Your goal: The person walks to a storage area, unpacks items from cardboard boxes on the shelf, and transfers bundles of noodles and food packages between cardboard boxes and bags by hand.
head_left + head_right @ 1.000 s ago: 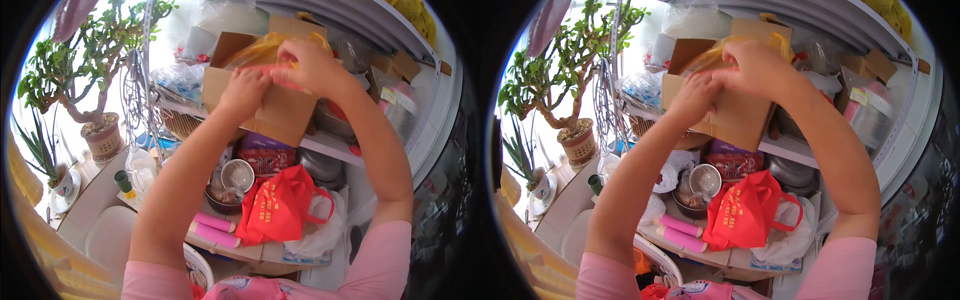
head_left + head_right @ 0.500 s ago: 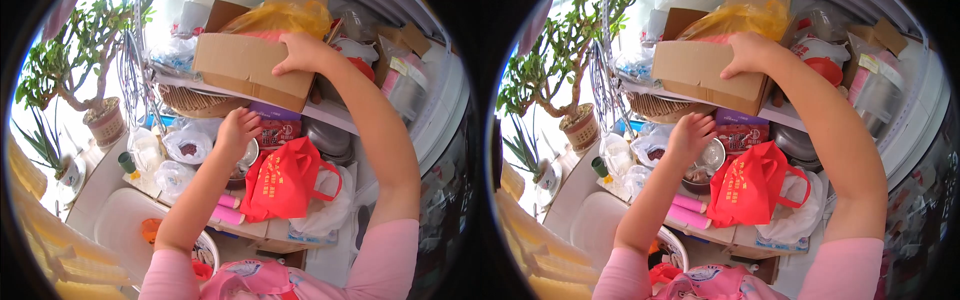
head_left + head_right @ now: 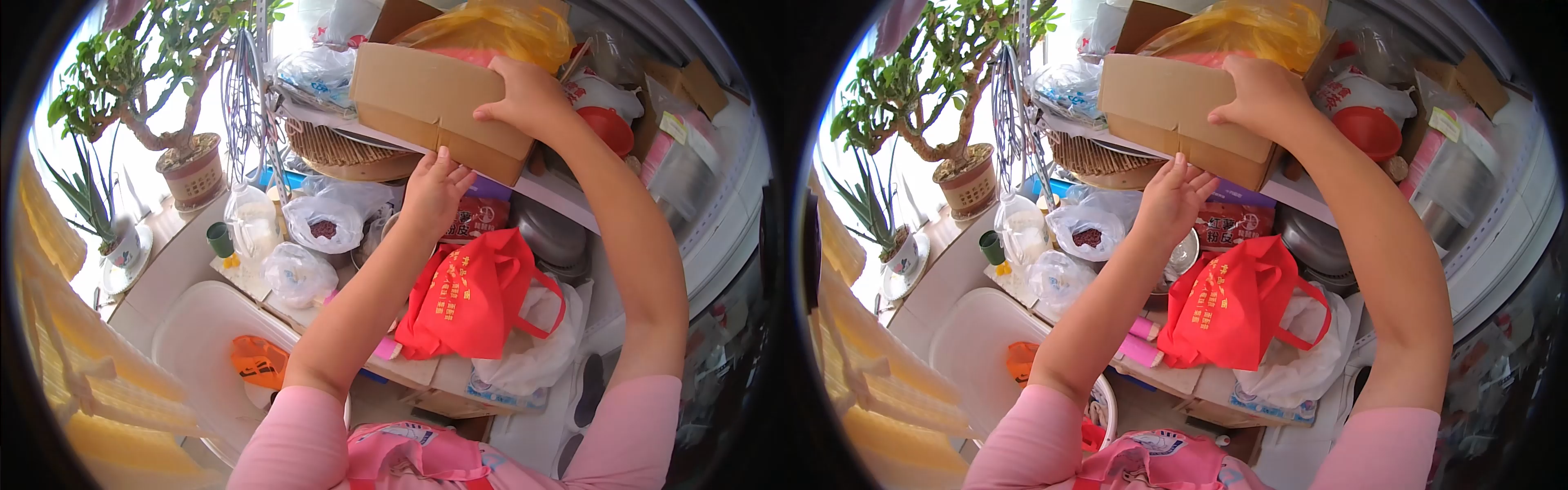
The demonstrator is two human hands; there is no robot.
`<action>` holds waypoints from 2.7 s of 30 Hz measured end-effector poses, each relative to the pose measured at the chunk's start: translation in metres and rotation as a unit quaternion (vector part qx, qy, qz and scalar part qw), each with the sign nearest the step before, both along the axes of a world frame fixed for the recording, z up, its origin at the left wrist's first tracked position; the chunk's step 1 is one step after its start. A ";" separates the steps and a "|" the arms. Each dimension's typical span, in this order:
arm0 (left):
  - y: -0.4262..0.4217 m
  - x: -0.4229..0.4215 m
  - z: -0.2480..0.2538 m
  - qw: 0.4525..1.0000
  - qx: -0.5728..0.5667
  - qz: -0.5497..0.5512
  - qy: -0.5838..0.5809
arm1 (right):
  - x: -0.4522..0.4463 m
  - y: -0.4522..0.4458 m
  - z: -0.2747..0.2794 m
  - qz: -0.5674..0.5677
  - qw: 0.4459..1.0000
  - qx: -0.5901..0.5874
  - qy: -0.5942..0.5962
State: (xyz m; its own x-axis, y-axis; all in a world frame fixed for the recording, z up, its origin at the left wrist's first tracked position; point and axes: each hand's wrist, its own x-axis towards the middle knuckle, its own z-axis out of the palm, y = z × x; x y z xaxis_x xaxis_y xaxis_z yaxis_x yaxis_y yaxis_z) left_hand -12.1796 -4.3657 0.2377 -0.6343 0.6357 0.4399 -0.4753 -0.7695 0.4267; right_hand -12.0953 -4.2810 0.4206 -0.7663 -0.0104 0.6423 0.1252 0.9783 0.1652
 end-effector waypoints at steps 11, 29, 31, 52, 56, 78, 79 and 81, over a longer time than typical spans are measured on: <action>-0.026 0.014 -0.005 0.999 0.011 0.015 0.028 | 0.021 -0.014 0.001 0.027 0.999 -0.028 0.007; -0.023 0.014 0.001 0.998 0.057 0.010 0.020 | 0.056 -0.031 -0.010 0.061 0.995 0.064 0.048; -0.029 0.018 0.004 0.996 0.091 -0.011 0.013 | 0.068 -0.043 -0.004 0.100 0.976 0.158 0.108; -0.253 0.102 -0.091 0.993 0.002 0.112 0.026 | 0.143 -0.218 -0.096 0.215 0.976 0.005 0.019; -0.301 0.123 -0.125 0.992 0.066 0.003 -0.106 | 0.143 -0.237 -0.150 0.272 0.962 -0.024 -0.030; -0.256 0.247 -0.352 0.874 -0.064 0.074 -0.476 | 0.244 -0.217 -0.377 0.317 0.893 -0.225 -0.228; -0.250 0.254 -0.358 0.872 -0.067 0.066 -0.480 | 0.250 -0.214 -0.382 0.304 0.891 -0.237 -0.239; -0.240 0.266 -0.397 0.856 -0.093 0.067 -0.503 | 0.258 -0.203 -0.393 0.295 0.886 -0.249 -0.257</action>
